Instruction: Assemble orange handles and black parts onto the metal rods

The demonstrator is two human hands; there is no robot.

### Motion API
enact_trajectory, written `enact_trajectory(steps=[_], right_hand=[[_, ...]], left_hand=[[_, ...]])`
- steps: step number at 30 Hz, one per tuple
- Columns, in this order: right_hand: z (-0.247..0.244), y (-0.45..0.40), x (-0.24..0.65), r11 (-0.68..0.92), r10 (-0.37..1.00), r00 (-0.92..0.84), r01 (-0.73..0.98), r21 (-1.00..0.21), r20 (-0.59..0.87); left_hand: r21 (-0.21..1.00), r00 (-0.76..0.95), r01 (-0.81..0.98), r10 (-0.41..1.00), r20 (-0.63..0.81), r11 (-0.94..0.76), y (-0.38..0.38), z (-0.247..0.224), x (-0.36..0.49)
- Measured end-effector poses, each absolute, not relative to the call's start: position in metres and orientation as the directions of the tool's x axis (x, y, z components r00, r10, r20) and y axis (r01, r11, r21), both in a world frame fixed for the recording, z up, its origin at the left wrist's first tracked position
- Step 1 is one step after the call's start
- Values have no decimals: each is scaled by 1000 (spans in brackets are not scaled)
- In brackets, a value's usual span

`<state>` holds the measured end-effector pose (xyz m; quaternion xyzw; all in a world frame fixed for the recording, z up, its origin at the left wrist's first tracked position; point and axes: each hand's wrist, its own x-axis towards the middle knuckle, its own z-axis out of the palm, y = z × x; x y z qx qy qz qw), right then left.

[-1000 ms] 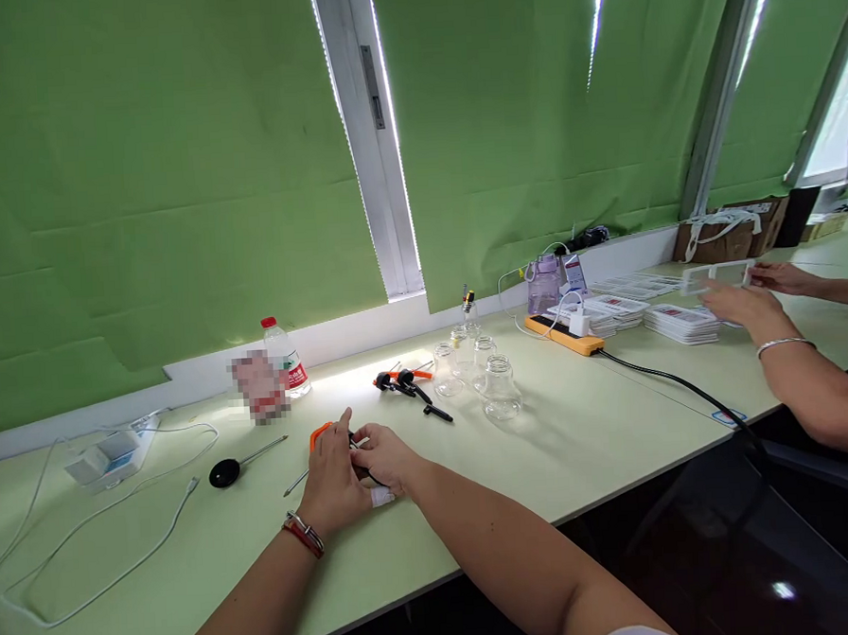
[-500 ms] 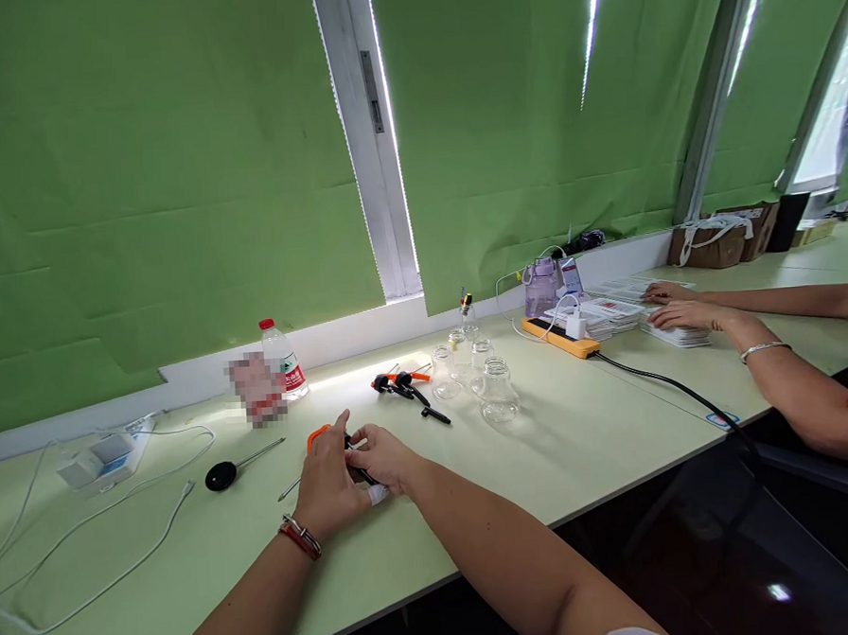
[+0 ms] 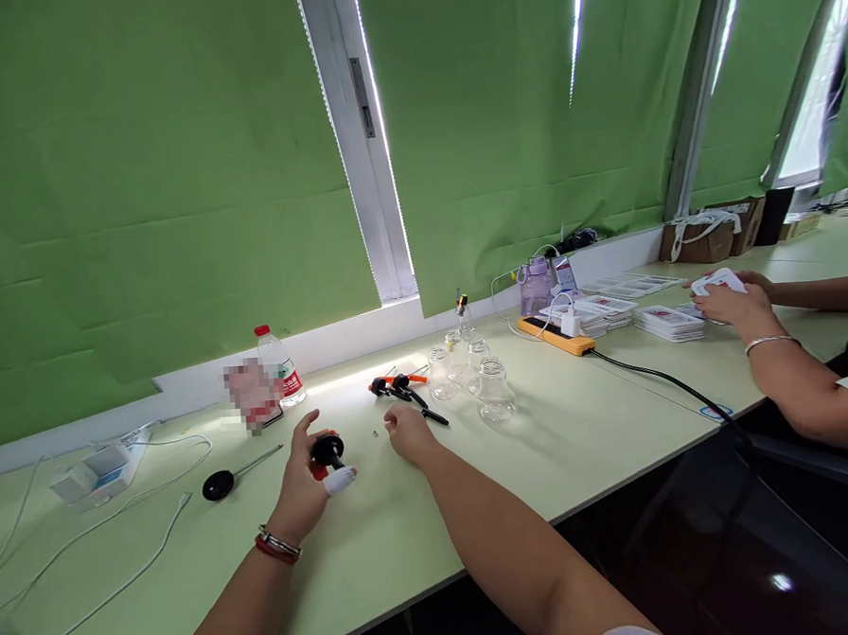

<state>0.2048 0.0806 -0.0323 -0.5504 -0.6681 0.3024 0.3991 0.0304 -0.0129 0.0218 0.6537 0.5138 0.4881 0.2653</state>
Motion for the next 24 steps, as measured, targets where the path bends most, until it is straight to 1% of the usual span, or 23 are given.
enact_trajectory(steps=[2,3,5,7,8,11,14,18,20,24], right_hand=[[-35,81,205,264,964,-132,578,-772,231],[-36,80,204,296,955,-170,609,-736,243],[-35,78,200,366,931,-253,678,-638,265],[-32,75,196,408,913,-310,730,-548,267],[-31,74,194,415,909,-321,743,-525,265],[-27,73,194,386,922,-298,745,-544,245],[-26,73,196,345,939,-270,740,-577,215],[-23,71,200,322,947,-259,750,-578,192],[-22,71,201,310,951,-251,755,-578,182],[-21,72,200,287,957,-251,761,-582,145]], left_hand=[[936,41,157,949,312,-314,-13,26,26],[957,81,37,955,286,-289,-13,28,24],[961,186,-169,950,250,-219,-15,33,18],[944,276,-304,937,213,-125,-16,37,12],[938,312,-339,932,187,-74,-16,38,10],[936,399,-344,914,71,77,-14,38,6],[933,454,-286,889,-66,216,-11,36,8],[900,506,-206,830,-237,383,-11,33,14],[886,517,-175,806,-289,430,-11,32,18],[881,521,-147,793,-316,449,-10,28,21]])
